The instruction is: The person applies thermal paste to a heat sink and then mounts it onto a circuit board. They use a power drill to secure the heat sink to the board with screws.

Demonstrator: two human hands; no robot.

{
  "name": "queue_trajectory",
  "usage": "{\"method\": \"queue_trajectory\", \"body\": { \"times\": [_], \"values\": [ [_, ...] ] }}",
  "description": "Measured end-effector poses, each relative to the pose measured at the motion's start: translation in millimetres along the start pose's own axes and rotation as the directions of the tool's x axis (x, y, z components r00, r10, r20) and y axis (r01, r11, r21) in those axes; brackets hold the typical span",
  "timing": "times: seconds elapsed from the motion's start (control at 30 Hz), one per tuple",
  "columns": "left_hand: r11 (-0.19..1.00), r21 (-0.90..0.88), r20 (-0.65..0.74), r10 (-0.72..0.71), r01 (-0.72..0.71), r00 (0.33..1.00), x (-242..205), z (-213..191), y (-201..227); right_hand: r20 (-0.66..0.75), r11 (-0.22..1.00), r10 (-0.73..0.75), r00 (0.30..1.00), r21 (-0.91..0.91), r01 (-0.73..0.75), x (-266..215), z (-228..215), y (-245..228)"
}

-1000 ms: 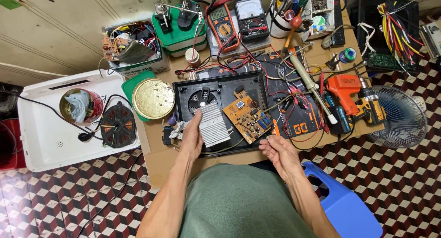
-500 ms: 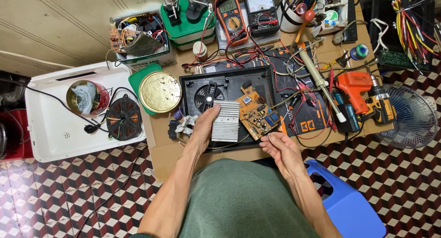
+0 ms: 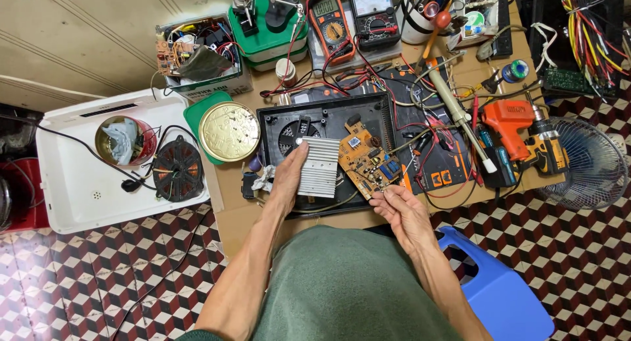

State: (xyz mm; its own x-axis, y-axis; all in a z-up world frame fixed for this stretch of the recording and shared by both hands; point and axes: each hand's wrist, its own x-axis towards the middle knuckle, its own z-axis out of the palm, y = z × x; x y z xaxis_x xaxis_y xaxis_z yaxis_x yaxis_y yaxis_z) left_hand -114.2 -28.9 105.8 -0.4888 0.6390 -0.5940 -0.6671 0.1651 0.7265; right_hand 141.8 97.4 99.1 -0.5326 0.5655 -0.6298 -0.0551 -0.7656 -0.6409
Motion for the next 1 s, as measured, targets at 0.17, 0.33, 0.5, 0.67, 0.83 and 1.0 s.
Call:
{"method": "queue_trajectory", "body": {
  "times": [0.17,0.33,0.5,0.67,0.83,1.0],
  "values": [
    [1.0,0.005,0.002,0.002,-0.002,1.0,4,0,-3,0.0,1.0,0.003,1.0,-0.009,-0.003,0,-3,2],
    [1.0,0.028,0.027,-0.008,0.007,1.0,1,2,-1,0.039,1.0,0.013,0.999,-0.018,-0.013,0,-7,5],
    [0.994,0.11,0.042,-0.02,0.015,0.999,0,2,0,0.044,0.999,0.039,0.998,-0.011,-0.039,0,-4,7],
    [0.994,0.101,0.101,-0.04,0.029,0.994,0,3,4,0.022,0.997,0.077,0.997,0.001,-0.077,3,-5,11],
    [0.997,-0.037,0.19,-0.065,0.073,0.98,6,-1,-3,0.005,0.997,0.072,0.997,0.003,-0.072,3,-4,11],
    [0.995,0.004,0.223,-0.1,0.101,0.97,1,1,3,0.008,0.999,0.033,0.999,0.004,-0.033,4,-5,9]
  ]
}}
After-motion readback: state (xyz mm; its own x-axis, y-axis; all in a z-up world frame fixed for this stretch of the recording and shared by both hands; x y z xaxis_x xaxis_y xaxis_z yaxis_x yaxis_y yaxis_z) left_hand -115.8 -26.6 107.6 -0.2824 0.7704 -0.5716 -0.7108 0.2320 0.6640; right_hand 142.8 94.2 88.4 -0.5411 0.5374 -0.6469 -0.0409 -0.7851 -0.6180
